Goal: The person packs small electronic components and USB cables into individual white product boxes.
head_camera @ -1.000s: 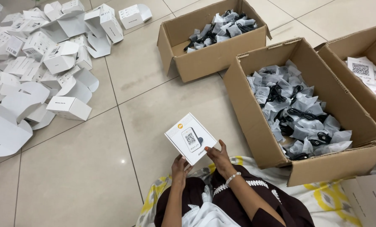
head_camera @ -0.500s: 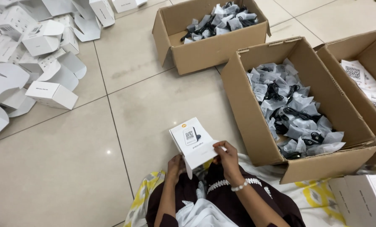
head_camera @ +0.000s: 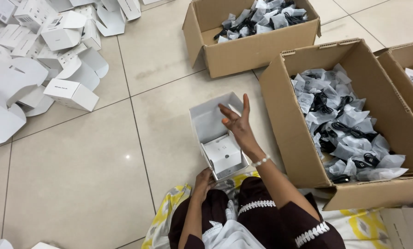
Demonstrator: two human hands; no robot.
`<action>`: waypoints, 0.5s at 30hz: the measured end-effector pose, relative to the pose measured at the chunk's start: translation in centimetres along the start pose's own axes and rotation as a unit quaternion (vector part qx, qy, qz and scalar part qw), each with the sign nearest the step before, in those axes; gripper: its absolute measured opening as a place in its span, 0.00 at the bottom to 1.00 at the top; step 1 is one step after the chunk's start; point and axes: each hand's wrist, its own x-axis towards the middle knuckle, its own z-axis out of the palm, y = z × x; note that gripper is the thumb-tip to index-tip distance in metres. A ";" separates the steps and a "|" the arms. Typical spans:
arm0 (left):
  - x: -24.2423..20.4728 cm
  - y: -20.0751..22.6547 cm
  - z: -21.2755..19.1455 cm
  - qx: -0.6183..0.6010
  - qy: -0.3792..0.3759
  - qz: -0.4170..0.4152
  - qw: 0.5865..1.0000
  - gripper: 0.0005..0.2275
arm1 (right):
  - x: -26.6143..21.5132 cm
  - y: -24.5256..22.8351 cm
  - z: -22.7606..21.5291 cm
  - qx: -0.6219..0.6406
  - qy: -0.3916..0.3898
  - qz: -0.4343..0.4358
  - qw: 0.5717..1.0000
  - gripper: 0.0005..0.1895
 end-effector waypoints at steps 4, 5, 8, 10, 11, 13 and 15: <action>-0.9 0.5 0.3 0.006 -0.002 -0.011 1.000 0.30 | 2.0 7.7 -1.4 -0.227 -0.104 -0.117 0.961 0.58; -1.0 0.5 0.2 0.007 -0.001 -0.011 1.000 0.30 | 2.2 9.8 -2.0 -0.406 -0.184 -0.075 0.892 0.54; 0.2 -0.4 -0.6 0.006 0.000 -0.003 1.000 0.32 | 0.6 9.6 -2.4 -0.590 -0.292 -0.017 0.752 0.52; 0.8 -1.4 -0.8 0.002 0.000 0.001 1.000 0.33 | -0.7 8.8 -2.8 -0.613 -0.329 -0.002 0.719 0.53; 0.7 -1.7 -0.7 0.059 0.056 0.062 0.995 0.35 | -1.0 9.1 -3.1 -0.624 -0.330 -0.020 0.708 0.54; -1.0 0.3 0.0 0.119 0.110 0.126 0.979 0.39 | -1.1 9.8 -3.3 -0.635 -0.325 -0.040 0.700 0.55; -4.6 4.1 1.3 0.350 0.199 0.333 0.853 0.49 | -1.3 10.7 -3.2 -0.650 -0.322 -0.056 0.686 0.55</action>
